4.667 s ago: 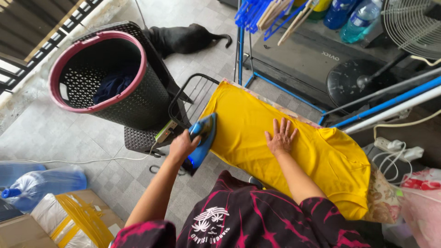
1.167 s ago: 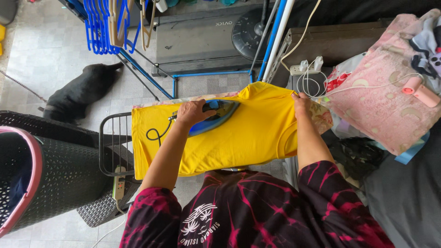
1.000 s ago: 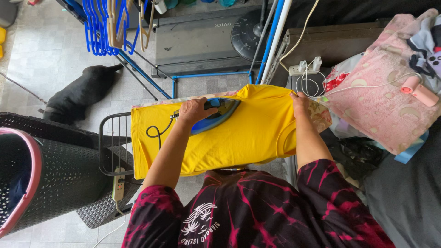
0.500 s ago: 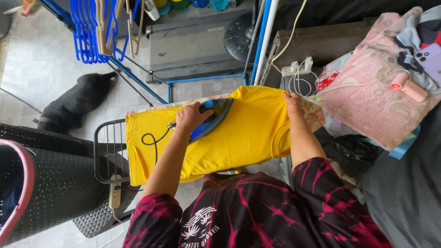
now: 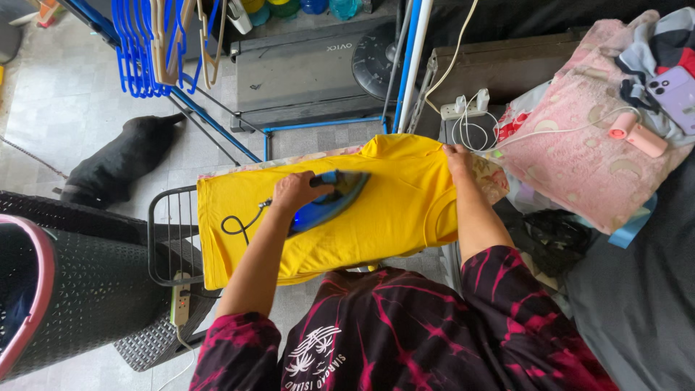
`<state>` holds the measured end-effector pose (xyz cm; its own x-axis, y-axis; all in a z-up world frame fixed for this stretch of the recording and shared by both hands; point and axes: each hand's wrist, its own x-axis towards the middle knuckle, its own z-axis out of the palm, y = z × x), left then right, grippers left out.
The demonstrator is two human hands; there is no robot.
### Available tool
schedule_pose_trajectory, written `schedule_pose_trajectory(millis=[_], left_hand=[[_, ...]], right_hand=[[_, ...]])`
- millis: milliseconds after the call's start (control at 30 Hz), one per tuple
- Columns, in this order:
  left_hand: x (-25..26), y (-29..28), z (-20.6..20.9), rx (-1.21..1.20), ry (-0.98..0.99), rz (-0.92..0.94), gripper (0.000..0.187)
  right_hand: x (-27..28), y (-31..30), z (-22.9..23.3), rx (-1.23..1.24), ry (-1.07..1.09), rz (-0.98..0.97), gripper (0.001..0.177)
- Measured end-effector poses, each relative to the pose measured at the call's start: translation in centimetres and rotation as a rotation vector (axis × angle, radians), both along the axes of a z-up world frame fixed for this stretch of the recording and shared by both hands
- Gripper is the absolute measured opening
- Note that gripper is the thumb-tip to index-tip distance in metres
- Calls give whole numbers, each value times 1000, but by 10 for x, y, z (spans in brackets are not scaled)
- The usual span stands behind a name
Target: The person irons a yellow t-shirt on a floral ironing board. They smooth the fabric, use a blue iron to press the shirt, flip it over, and continue ironing both sides before folding it.
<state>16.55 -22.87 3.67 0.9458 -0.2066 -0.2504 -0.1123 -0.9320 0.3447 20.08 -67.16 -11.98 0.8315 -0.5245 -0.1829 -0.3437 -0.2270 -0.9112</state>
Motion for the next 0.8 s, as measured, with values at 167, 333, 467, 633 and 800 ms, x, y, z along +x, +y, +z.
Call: schedule_pose_trajectory(millis=[167,333,467,633,800], left_hand=[[-18,-15,-22,-77,-62,69,68],[-44,-7,-23,-106,-161,-223,64],[-57,-32,-31,-96,-46,139,67],[-47,-39,-43,-64,-38,-42,71],[-48,-85,-51,-61,12,191,71]], right_hand=[[-41,-19,8,-178,226,205,45],[-81,-33,8,-295,305,205,44],[-88,-30,4,-470,163,168,40],[-86,-25,-1,-670,212,93,40],[-79,-36,-28,-530,80,143,40]])
